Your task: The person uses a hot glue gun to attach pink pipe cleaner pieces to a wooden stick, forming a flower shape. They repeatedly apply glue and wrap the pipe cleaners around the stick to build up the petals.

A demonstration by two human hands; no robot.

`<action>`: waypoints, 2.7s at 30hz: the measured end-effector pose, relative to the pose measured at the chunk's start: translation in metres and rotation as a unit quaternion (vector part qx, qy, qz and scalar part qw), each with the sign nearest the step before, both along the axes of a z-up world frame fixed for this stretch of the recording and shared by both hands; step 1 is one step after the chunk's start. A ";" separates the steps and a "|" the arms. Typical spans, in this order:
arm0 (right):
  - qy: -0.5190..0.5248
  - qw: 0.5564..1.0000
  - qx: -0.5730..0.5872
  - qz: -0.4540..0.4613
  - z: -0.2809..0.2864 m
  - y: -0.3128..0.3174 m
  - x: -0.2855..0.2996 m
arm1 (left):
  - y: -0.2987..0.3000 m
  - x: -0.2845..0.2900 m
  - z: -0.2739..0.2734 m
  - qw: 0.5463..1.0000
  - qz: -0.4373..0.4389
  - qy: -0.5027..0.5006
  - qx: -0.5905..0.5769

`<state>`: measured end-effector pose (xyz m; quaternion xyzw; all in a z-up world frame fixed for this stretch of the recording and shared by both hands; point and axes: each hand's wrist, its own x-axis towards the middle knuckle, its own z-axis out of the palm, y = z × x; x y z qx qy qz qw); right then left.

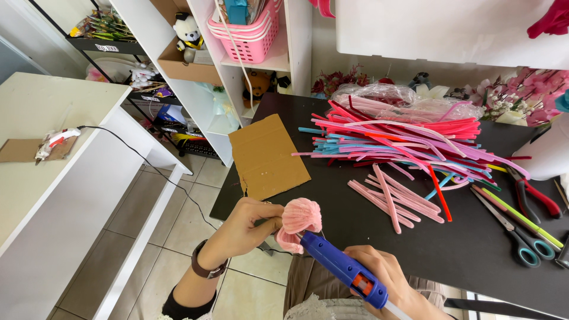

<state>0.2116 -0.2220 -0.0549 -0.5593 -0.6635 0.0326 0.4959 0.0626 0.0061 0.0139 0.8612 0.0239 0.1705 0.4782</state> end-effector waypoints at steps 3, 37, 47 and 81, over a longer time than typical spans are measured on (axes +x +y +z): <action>-0.013 1.000 -0.001 -0.001 0.000 0.000 0.001 | 0.000 -0.001 0.000 1.000 0.008 0.005 0.011; -0.005 0.999 0.046 -0.023 -0.014 -0.006 0.003 | 0.000 0.000 -0.002 0.999 0.005 -0.010 0.044; -0.018 0.996 0.085 -0.034 -0.018 -0.006 0.005 | -0.001 0.001 0.001 1.000 0.006 -0.004 0.024; 0.082 0.979 -0.029 -0.183 -0.026 -0.020 -0.001 | 0.002 -0.002 -0.004 0.999 0.021 -0.008 0.035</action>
